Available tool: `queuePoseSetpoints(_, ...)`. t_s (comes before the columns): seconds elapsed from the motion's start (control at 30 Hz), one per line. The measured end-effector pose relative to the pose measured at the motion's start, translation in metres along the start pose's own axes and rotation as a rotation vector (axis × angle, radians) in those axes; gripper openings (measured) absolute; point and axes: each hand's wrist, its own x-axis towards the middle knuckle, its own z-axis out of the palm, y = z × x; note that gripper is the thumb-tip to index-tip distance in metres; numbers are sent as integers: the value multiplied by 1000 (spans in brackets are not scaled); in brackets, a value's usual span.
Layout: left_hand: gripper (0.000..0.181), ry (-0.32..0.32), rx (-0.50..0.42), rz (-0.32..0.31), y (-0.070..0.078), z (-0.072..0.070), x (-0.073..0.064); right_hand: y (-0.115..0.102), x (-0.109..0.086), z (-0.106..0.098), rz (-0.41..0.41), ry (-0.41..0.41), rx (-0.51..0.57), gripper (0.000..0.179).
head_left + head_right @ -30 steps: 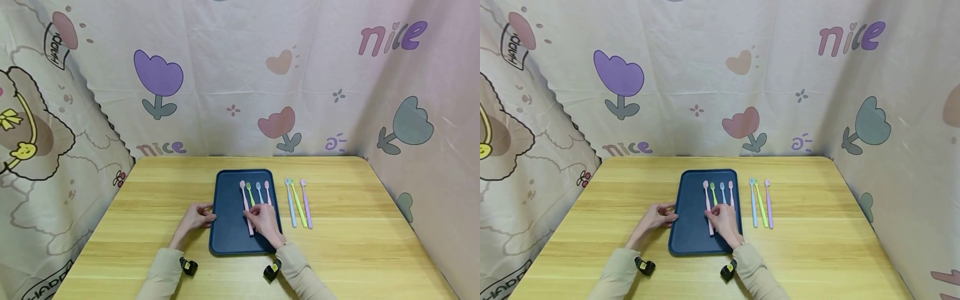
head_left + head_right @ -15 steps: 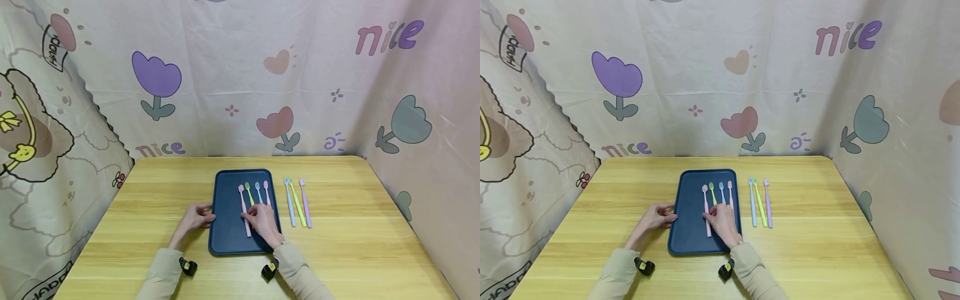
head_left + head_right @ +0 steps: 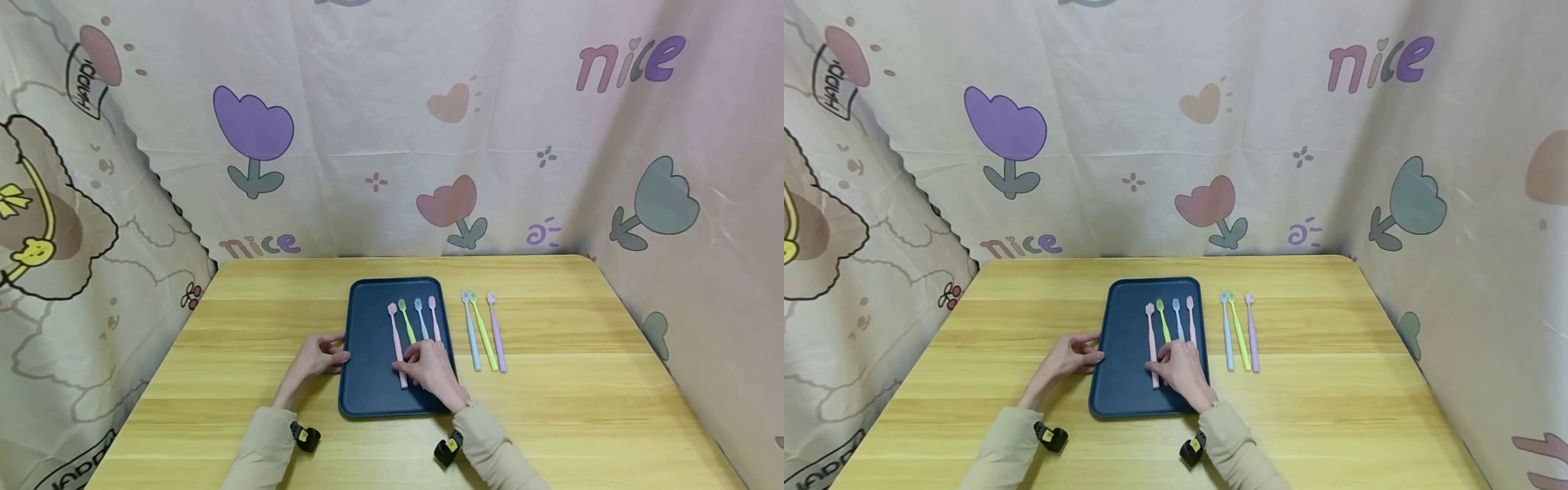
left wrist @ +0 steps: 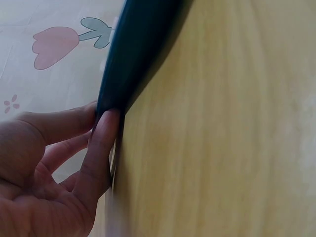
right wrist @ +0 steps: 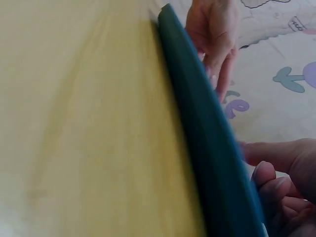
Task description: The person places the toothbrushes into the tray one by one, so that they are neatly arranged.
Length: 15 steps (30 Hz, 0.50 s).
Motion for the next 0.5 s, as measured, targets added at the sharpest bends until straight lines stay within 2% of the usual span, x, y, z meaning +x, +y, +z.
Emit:
queuePoseSetpoints(0.23, 56, 5, 8, -14, 0, -1, 0, 3, 1, 3, -20, 27, -11, 14)
queuePoseSetpoints(0.5, 55, 13, 17, -14, -1, 0, 1, 1, 6, 3, -12, 69, -50, 21)
